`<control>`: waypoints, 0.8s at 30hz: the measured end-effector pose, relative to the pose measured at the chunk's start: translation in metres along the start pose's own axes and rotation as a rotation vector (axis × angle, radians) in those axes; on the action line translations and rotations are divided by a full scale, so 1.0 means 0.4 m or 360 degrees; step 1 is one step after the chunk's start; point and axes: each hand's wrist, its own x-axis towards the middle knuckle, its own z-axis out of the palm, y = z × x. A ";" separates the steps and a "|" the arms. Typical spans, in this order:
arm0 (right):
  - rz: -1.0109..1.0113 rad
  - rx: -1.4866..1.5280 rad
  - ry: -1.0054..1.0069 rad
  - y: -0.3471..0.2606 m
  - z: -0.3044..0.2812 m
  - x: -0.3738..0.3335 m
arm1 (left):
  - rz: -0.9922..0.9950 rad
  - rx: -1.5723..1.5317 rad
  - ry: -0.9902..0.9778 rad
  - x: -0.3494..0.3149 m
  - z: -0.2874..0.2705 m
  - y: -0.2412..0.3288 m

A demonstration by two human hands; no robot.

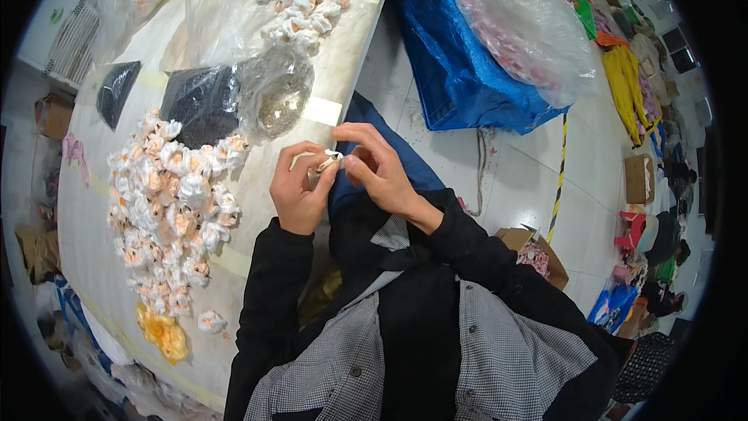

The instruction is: The person sits on the floor and repeatedly picks small white fluffy items and tiny metallic pieces from a table, then attaches the metallic pieces to the fluffy items by hand. The finished items are placed into a plastic bag on the table.

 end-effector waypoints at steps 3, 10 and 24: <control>0.0272 0.0100 -0.0171 -0.024 0.018 -0.003 | -0.0154 -0.0084 0.0034 -0.004 -0.020 -0.006; -0.0604 -0.0971 0.0062 -0.014 0.009 0.022 | -0.0063 -0.0167 -0.0071 0.018 -0.038 0.005; -0.0856 -0.1432 0.0104 -0.011 -0.009 0.022 | 0.0110 0.0071 -0.0122 0.015 -0.023 -0.005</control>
